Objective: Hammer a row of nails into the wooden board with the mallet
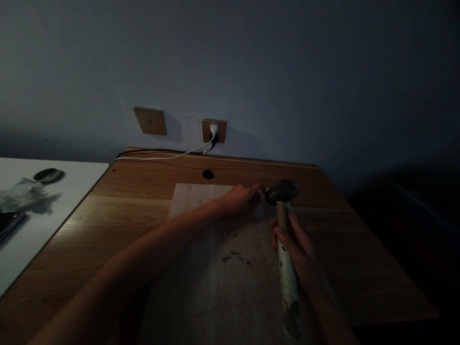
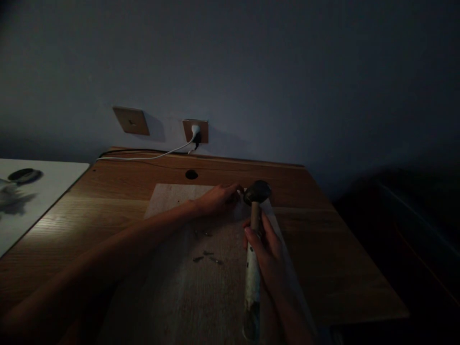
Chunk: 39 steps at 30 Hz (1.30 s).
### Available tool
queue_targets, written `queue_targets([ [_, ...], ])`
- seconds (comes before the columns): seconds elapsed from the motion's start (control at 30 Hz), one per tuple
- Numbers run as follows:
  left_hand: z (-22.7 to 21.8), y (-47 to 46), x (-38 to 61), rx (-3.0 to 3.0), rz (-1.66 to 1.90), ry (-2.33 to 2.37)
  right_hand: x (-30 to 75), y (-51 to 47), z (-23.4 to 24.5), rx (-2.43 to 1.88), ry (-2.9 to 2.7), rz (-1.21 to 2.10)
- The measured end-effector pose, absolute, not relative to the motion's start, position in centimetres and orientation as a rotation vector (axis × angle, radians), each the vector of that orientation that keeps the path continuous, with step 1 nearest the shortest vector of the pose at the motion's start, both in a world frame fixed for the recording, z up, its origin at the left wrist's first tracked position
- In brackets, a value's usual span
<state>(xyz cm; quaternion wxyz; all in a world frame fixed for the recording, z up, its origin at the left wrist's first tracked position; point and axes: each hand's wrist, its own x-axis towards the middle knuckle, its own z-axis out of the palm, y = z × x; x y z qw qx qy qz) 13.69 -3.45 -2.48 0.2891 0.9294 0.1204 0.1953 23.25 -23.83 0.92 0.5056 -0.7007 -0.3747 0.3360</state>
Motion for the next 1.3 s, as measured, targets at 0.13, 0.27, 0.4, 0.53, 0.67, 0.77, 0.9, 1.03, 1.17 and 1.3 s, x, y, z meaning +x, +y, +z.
queue_targets([
  [0.13,-2.4,-3.3,13.7,2.457,0.508,0.323,23.0,-23.9,1.0,-1.692,-0.904,0.809],
  [0.27,-2.4,-3.3,13.7,2.441,0.49,0.332,23.1,-23.9,0.7,-1.702,-0.91,0.793],
  [0.4,-2.3,-3.3,13.7,2.417,0.483,0.352,23.2,-23.8,0.1,-1.701,-0.878,0.749],
  [0.53,-2.3,-3.3,13.6,2.419,0.466,0.359,23.3,-23.8,-0.4,-1.704,-0.854,0.716],
  [0.67,-2.2,-3.3,13.6,2.418,0.469,0.358,23.2,-23.9,-0.4,-1.699,-0.852,0.741],
  [0.77,-2.0,-3.4,13.5,2.419,0.449,0.362,23.0,-23.9,-0.2,-1.691,-0.876,0.705],
  [0.9,-2.1,-3.4,13.6,2.441,0.443,0.381,22.9,-23.9,-0.1,-1.696,-0.883,0.711],
  [1.03,-2.2,-3.3,13.6,2.432,0.451,0.391,22.9,-23.9,-0.3,-1.694,-0.875,0.729],
  [1.17,-2.4,-3.4,13.6,2.426,0.452,0.387,22.9,-23.9,-0.5,-1.669,-0.858,0.723],
  [1.3,-2.0,-3.3,13.7,2.427,0.432,0.399,22.9,-24.0,-0.4,-1.686,-0.848,0.759],
])
